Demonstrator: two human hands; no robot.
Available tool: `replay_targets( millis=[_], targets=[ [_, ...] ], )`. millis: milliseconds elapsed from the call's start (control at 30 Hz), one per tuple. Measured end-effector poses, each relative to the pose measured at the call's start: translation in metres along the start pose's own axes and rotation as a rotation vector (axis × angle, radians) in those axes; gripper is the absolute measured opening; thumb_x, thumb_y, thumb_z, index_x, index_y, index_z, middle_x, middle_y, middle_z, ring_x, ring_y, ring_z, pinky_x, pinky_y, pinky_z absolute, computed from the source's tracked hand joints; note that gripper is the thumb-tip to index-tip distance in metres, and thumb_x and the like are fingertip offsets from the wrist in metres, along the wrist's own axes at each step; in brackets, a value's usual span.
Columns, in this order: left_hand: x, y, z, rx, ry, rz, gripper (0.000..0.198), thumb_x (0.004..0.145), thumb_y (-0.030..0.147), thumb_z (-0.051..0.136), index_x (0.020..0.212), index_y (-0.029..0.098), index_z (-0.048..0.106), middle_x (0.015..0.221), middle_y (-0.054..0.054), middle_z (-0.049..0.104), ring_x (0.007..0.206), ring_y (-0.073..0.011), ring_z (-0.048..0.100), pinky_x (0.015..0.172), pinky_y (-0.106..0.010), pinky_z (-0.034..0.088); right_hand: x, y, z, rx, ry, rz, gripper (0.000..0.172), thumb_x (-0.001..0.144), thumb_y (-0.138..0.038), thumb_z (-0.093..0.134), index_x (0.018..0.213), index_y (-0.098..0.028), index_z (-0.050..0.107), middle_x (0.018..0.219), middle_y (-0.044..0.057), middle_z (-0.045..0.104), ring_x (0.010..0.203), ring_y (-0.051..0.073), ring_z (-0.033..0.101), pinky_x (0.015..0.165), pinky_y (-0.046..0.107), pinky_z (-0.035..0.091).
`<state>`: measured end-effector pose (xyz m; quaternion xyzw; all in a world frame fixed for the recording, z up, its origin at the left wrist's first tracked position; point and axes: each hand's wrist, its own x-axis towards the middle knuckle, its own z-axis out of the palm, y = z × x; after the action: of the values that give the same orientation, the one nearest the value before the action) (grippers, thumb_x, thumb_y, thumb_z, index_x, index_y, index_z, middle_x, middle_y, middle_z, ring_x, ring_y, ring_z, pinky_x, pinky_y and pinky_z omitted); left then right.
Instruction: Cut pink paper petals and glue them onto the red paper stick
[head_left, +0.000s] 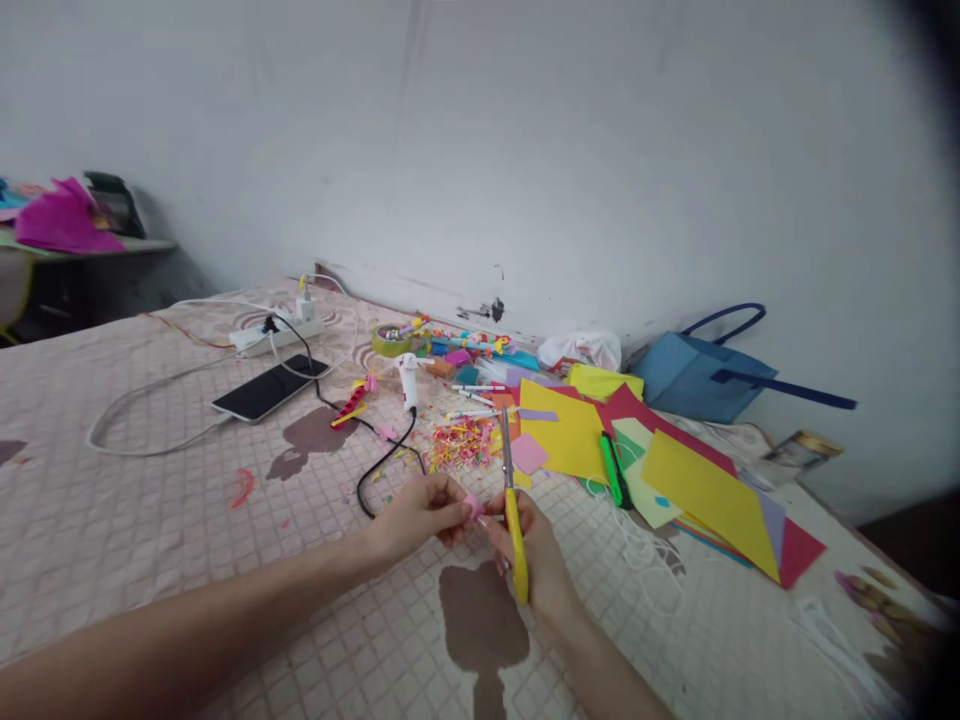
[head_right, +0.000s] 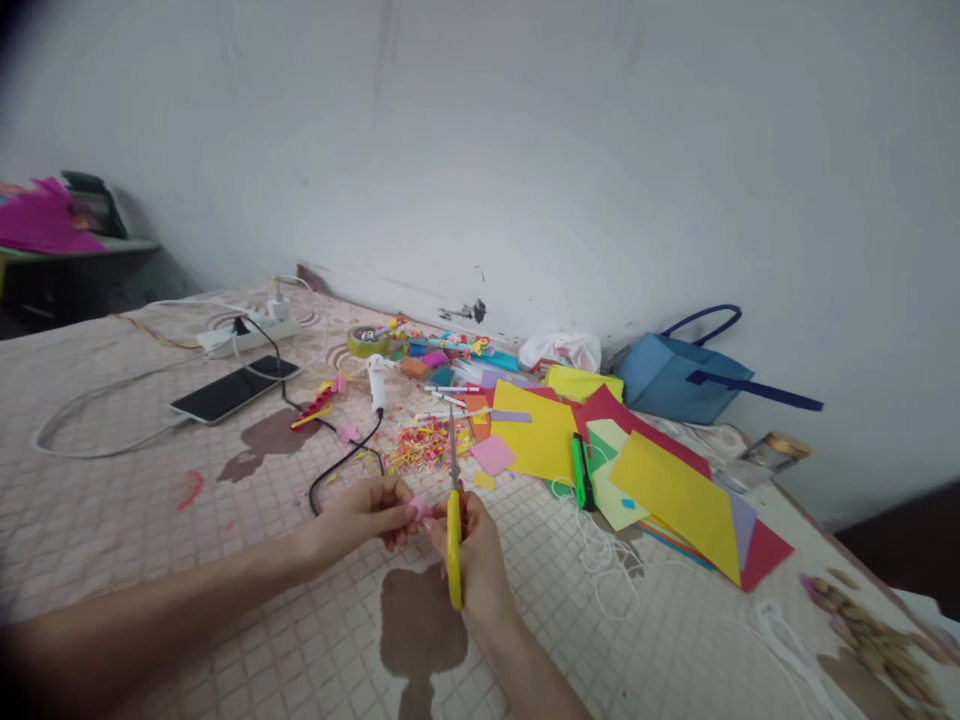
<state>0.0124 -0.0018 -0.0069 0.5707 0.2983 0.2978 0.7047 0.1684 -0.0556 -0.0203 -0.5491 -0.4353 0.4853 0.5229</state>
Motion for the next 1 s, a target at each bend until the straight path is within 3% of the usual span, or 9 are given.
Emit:
replay_targets(
  millis=[200, 433, 567, 1000],
  targets=[
    [-0.0015, -0.0024, 0.0015, -0.023, 0.018, -0.009, 0.036, 0.066, 0.044, 0.068, 0.072, 0.014, 0.048, 0.066, -0.002, 0.063, 0.052, -0.0081, 0.055, 0.051, -0.022, 0.043, 0.0020, 0.0004, 0.0011, 0.068, 0.023, 0.016, 0.041, 0.060, -0.043, 0.076, 0.073, -0.020, 0.044, 0.055, -0.010, 0.044, 0.033, 0.003, 0.033, 0.030, 0.016, 0.030],
    [-0.0031, -0.0059, 0.0043, 0.179, 0.028, 0.051, 0.036, 0.070, 0.047, 0.063, 0.075, 0.014, 0.048, 0.064, 0.000, 0.058, 0.053, -0.0096, 0.054, 0.050, -0.022, 0.042, 0.0053, 0.0001, -0.0006, 0.012, 0.067, -0.074, 0.034, 0.060, -0.034, 0.076, 0.070, -0.020, 0.046, 0.055, -0.009, 0.043, 0.034, 0.004, 0.034, 0.030, 0.017, 0.030],
    [-0.0029, -0.0039, 0.0023, 0.286, 0.059, 0.063, 0.033, 0.075, 0.045, 0.058, 0.074, 0.013, 0.051, 0.057, 0.002, 0.052, 0.049, -0.0085, 0.049, 0.046, -0.020, 0.037, 0.0029, -0.0007, 0.0019, -0.007, 0.015, -0.066, 0.031, 0.062, -0.033, 0.073, 0.070, -0.020, 0.045, 0.052, -0.009, 0.042, 0.034, 0.004, 0.033, 0.031, 0.017, 0.029],
    [-0.0008, -0.0056, -0.0008, 0.197, 0.000, 0.008, 0.036, 0.072, 0.048, 0.060, 0.069, 0.014, 0.051, 0.058, 0.003, 0.054, 0.048, -0.0071, 0.047, 0.045, -0.019, 0.036, -0.0004, -0.0029, 0.0018, 0.049, 0.012, -0.047, 0.030, 0.067, -0.035, 0.071, 0.074, -0.020, 0.046, 0.058, -0.009, 0.044, 0.035, 0.003, 0.035, 0.032, 0.016, 0.033]
  ],
)
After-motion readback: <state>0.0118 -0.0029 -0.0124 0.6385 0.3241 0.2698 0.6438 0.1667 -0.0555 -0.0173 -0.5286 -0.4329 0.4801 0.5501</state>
